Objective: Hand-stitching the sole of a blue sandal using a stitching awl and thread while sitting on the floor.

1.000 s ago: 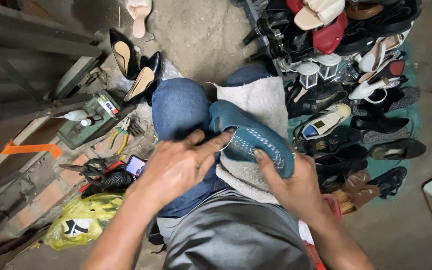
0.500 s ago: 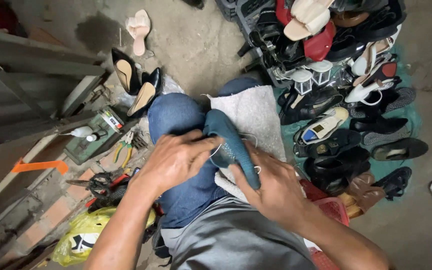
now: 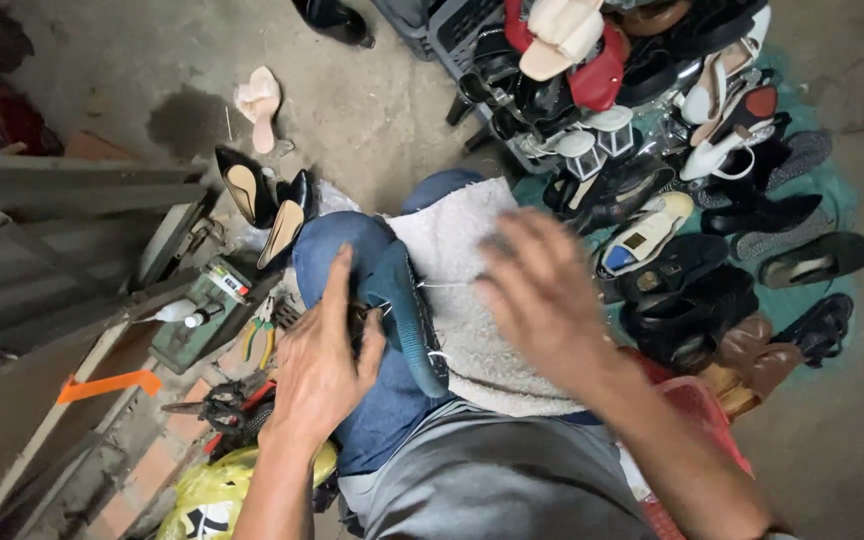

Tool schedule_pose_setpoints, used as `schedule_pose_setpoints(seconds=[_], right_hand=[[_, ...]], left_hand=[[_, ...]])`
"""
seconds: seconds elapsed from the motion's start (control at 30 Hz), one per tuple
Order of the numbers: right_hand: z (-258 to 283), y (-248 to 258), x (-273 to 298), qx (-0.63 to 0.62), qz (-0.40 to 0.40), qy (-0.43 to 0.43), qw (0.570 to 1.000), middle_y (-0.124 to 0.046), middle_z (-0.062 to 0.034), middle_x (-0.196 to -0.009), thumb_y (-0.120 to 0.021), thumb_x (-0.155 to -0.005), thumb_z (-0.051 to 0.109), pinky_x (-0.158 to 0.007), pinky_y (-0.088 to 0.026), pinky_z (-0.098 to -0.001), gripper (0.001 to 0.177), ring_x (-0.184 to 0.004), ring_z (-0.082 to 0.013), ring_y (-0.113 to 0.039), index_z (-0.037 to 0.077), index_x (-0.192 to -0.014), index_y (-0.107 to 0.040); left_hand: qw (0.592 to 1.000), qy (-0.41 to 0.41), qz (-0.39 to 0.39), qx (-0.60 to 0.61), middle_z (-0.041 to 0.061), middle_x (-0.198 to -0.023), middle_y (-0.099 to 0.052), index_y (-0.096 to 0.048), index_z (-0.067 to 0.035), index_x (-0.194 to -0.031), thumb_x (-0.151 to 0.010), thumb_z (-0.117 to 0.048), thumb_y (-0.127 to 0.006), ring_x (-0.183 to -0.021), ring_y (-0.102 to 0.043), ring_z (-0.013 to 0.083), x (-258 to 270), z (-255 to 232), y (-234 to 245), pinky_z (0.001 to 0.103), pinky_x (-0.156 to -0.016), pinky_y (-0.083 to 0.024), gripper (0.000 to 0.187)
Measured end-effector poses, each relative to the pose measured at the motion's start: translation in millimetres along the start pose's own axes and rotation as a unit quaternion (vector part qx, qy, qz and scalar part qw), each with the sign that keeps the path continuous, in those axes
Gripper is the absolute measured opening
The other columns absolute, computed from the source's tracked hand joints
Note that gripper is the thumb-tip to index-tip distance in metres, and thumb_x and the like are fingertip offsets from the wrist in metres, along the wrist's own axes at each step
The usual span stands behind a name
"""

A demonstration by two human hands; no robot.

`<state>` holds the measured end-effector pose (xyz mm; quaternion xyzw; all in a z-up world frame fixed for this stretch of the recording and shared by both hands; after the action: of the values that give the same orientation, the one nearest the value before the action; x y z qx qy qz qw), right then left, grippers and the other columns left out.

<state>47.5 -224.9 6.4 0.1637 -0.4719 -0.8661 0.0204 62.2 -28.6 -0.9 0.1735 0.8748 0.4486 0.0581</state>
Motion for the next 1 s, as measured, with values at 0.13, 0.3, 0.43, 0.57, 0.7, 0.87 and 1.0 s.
schedule_pose_setpoints(seconds=[0.13,0.3,0.43,0.57,0.7,0.87,1.0], right_hand=[[24,-15,-1,-0.089,0.05,0.021,0.995,-0.061,-0.0165,-0.138,-0.066,-0.095,0.008,-0.11,-0.038,-0.0514,0.012,-0.141,-0.0423,-0.043,0.006,-0.103,-0.073],[16,-10,0,-0.482,0.156,-0.096,0.857,-0.07,-0.0213,-0.125,-0.056,-0.099,0.009,-0.098,-0.051,-0.0496,0.017,-0.122,-0.0399,-0.065,0.001,-0.095,-0.07],[7,-27,4,-0.578,0.176,-0.124,0.787,-0.076,-0.0168,-0.095,-0.054,-0.102,0.01,-0.079,-0.061,-0.0384,0.021,-0.088,-0.0256,-0.074,0.001,-0.111,-0.071],[2,-26,-17,-0.336,0.12,-0.106,0.928,-0.078,-0.0165,-0.099,-0.059,-0.098,0.001,-0.08,-0.061,-0.0389,0.023,-0.092,-0.0306,-0.078,0.003,-0.117,-0.072],[10,-52,-13,-0.262,0.222,-0.108,0.933,-0.079,-0.0205,-0.096,-0.058,-0.097,0.0,-0.078,-0.061,-0.0488,0.043,-0.087,-0.036,-0.078,0.008,-0.139,-0.056],[16,-22,-12,-0.3,0.163,-0.081,0.936,-0.075,-0.0265,-0.113,-0.057,-0.096,-0.003,-0.077,-0.062,-0.0452,0.045,-0.091,-0.0361,-0.078,0.002,-0.141,-0.057],[24,-16,-11,-0.277,0.089,-0.034,0.956,-0.072,-0.0208,-0.125,-0.057,-0.1,0.005,-0.08,-0.062,-0.0452,0.04,-0.102,-0.0363,-0.075,0.005,-0.14,-0.061]], left_hand=[[1.0,-0.005,0.008,-0.024,0.036,-0.104,-0.071,-0.033,-0.002,-0.157,-0.095,-0.022,-0.066,-0.086,-0.073,0.0487,-6,-4,-1,0.056,-0.065,-0.056,0.074],[0.997,0.046,0.052,0.024,0.036,-0.118,-0.068,-0.036,-0.007,-0.156,-0.101,-0.019,-0.057,-0.099,-0.069,0.0541,-7,3,-9,0.06,-0.073,-0.055,0.061],[1.0,0.016,0.025,-0.005,0.028,-0.105,-0.075,-0.042,-0.015,-0.156,-0.099,-0.028,-0.062,-0.088,-0.073,0.047,-6,3,-13,0.053,-0.064,-0.055,0.062],[0.995,-0.048,-0.041,-0.078,0.016,-0.088,-0.077,-0.045,-0.017,-0.156,-0.1,-0.033,-0.062,-0.072,-0.073,0.0342,-6,-3,-8,0.042,-0.056,-0.055,0.061],[0.989,-0.067,-0.079,-0.102,0.019,-0.082,-0.075,-0.046,-0.012,-0.156,-0.1,-0.034,-0.064,-0.067,-0.072,0.0346,-9,-8,0,0.043,-0.053,-0.054,0.063],[0.999,0.031,0.014,0.013,0.017,-0.09,-0.077,-0.032,-0.012,-0.16,-0.093,-0.018,-0.065,-0.069,-0.073,0.0396,-1,20,-7,0.049,-0.059,-0.056,0.075],[0.974,0.214,0.076,-0.004,0.009,-0.089,-0.079,-0.035,-0.029,-0.15,-0.086,-0.045,-0.069,-0.079,-0.076,0.0426,13,52,-16,0.057,-0.075,-0.058,0.074]])
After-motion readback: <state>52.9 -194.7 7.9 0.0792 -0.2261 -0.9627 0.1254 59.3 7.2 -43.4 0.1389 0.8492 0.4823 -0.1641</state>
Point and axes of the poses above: each hand's wrist, its own x-axis away from the middle knuckle, its own y-axis out of the back of the hand, z = x × y, the point moved 10 cm from there along -x, towards the middle knuckle
